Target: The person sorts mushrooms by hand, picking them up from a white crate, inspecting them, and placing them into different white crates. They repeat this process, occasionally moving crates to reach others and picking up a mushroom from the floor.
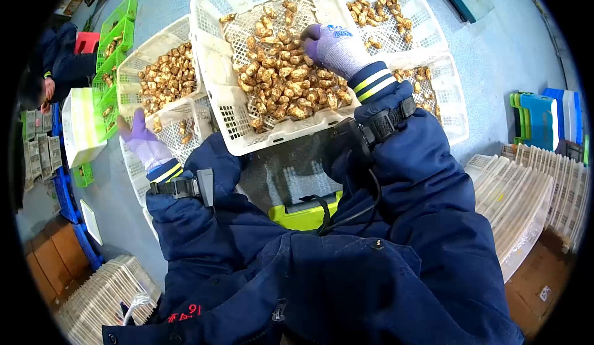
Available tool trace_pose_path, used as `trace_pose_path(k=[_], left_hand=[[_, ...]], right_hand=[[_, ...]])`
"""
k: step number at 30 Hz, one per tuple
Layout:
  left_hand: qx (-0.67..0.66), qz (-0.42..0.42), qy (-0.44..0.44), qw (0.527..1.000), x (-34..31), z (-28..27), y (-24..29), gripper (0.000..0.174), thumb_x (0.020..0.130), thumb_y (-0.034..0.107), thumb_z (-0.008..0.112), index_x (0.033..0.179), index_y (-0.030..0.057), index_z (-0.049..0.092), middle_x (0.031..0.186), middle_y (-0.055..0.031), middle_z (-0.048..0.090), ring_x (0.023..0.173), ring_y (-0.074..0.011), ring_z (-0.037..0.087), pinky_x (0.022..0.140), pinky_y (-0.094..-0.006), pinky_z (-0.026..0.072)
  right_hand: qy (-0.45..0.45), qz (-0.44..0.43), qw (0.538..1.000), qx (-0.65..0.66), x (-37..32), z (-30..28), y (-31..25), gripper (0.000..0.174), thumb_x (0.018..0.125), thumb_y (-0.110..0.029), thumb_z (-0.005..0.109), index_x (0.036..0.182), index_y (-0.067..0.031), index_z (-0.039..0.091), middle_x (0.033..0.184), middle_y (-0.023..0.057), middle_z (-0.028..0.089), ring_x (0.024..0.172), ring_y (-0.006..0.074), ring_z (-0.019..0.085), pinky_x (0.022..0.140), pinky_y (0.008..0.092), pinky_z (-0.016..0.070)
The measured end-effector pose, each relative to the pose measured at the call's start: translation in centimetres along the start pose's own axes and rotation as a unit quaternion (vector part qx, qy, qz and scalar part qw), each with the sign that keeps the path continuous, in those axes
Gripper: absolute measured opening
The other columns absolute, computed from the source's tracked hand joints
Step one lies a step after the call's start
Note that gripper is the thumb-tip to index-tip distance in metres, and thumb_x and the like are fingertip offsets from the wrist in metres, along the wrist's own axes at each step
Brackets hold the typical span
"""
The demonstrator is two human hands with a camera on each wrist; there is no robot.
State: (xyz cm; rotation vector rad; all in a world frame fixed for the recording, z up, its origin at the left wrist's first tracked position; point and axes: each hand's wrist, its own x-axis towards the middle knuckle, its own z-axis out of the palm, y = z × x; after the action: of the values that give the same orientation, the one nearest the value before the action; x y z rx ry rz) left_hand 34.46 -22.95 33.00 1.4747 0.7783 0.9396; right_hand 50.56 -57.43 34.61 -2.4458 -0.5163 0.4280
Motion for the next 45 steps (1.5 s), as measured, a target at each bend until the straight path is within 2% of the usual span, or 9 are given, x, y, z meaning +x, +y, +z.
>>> trace_pose_path(k=[11, 20, 22, 25, 28, 32, 37, 40, 45], left_hand=[[-0.056, -0.025, -0.27, 0.961, -3.7, 4.5, 1.6, 0.04, 0.095, 0.023, 0.055, 0.129, 0.0024, 0.052, 0.121, -0.0111, 0.059, 0.112, -0.0208, 0.056, 0.097, -0.0346, 0.0434], [-0.174, -0.198, -0.22, 0.939, -3.1, 3.8, 2.3, 0.044, 0.094, 0.025, 0.056, 0.13, 0.0008, 0.05, 0.123, -0.0131, 0.057, 0.115, -0.0233, 0.055, 0.098, -0.0366, 0.0439], [-0.176, -0.215, -0.244, 0.929, -3.2, 3.7, 2.0, 0.045, 0.094, 0.022, 0.056, 0.132, 0.0003, 0.047, 0.125, -0.0129, 0.054, 0.116, -0.0243, 0.054, 0.097, -0.0366, 0.0461], [-0.16, -0.247, -0.29, 0.91, -4.3, 4.1, 0.7, 0.049, 0.093, 0.019, 0.058, 0.135, 0.0, 0.042, 0.127, -0.0124, 0.051, 0.115, -0.0264, 0.054, 0.094, -0.0358, 0.0496], [-0.201, -0.328, -0.274, 0.881, -5.9, 5.6, 0.9, 0.052, 0.093, 0.021, 0.059, 0.137, 0.0004, 0.039, 0.126, -0.0122, 0.049, 0.11, -0.0281, 0.056, 0.09, -0.0336, 0.053], [-0.193, -0.37, -0.306, 0.856, -4.9, 4.9, 2.2, 0.039, 0.092, 0.026, 0.062, 0.12, -0.001, 0.057, 0.091, -0.006, 0.062, 0.07, -0.0107, 0.061, 0.055, -0.0167, 0.0487], [-0.152, -0.271, -0.223, 0.924, -4.5, 5.1, 1.4, 0.034, 0.091, 0.025, 0.06, 0.113, -0.0009, 0.058, 0.077, -0.0025, 0.054, 0.061, -0.0074, 0.052, 0.051, -0.0171, 0.0397], [-0.112, -0.237, -0.229, 0.938, -4.3, 5.4, 2.1, 0.034, 0.091, 0.024, 0.06, 0.114, -0.0009, 0.058, 0.072, -0.0001, 0.051, 0.057, -0.0054, 0.046, 0.048, -0.0174, 0.035], [-0.064, -0.199, -0.278, 0.938, -4.2, 4.6, 2.3, 0.033, 0.098, 0.021, 0.046, 0.12, -0.0024, 0.055, 0.073, 0.0021, 0.046, 0.059, -0.0041, 0.042, 0.048, -0.0168, 0.033]], right_hand=[[-0.296, -0.044, 0.907, -0.295, 7.3, 8.1, -0.2, 0.037, 0.079, -0.013, 0.054, 0.112, -0.0041, 0.064, 0.103, 0.0199, 0.067, 0.099, 0.0333, 0.064, 0.087, 0.04, 0.0498], [-0.347, 0.022, 0.843, -0.41, 10.0, 14.0, 3.1, 0.039, 0.084, -0.02, 0.055, 0.117, -0.0003, 0.058, 0.111, 0.0189, 0.065, 0.101, 0.0347, 0.063, 0.086, 0.0421, 0.0505], [-0.305, -0.023, 0.879, -0.365, 10.4, 12.3, 2.8, 0.037, 0.084, -0.025, 0.06, 0.111, -0.0001, 0.06, 0.092, 0.0163, 0.07, 0.082, 0.0315, 0.068, 0.075, 0.0406, 0.0534], [-0.302, 0.094, 0.945, 0.087, 9.7, 8.9, -1.7, 0.026, 0.091, -0.029, 0.061, 0.096, -0.0039, 0.061, 0.075, 0.0028, 0.065, 0.054, 0.0078, 0.057, 0.045, 0.0226, 0.0414], [-0.36, -0.048, 0.917, 0.167, 7.2, 4.5, -9.4, 0.046, 0.091, -0.033, 0.061, 0.126, -0.0026, 0.056, 0.087, 0.0032, 0.066, 0.068, 0.0073, 0.059, 0.059, 0.021, 0.046], [-0.086, -0.049, 0.987, -0.127, 12.6, 6.6, -5.8, 0.041, 0.09, -0.028, 0.055, 0.126, -0.0096, 0.057, 0.105, 0.0122, 0.069, 0.098, 0.0271, 0.065, 0.085, 0.0407, 0.0503], [-0.238, -0.189, 0.912, -0.276, 14.3, 13.5, -1.2, 0.055, 0.084, -0.018, 0.056, 0.138, -0.0201, 0.045, 0.146, 0.0133, 0.039, 0.13, 0.0338, 0.042, 0.105, 0.0422, 0.0381], [-0.236, -0.237, 0.909, -0.247, 10.3, 15.9, -1.1, 0.051, 0.078, -0.014, 0.06, 0.128, -0.0182, 0.053, 0.129, 0.0159, 0.053, 0.116, 0.0347, 0.053, 0.094, 0.0441, 0.0458], [-0.503, -0.144, 0.8, -0.295, 7.4, 11.5, 0.3, 0.027, 0.075, -0.017, 0.058, 0.094, -0.004, 0.071, 0.095, 0.0176, 0.068, 0.092, 0.0335, 0.065, 0.081, 0.043, 0.051]])
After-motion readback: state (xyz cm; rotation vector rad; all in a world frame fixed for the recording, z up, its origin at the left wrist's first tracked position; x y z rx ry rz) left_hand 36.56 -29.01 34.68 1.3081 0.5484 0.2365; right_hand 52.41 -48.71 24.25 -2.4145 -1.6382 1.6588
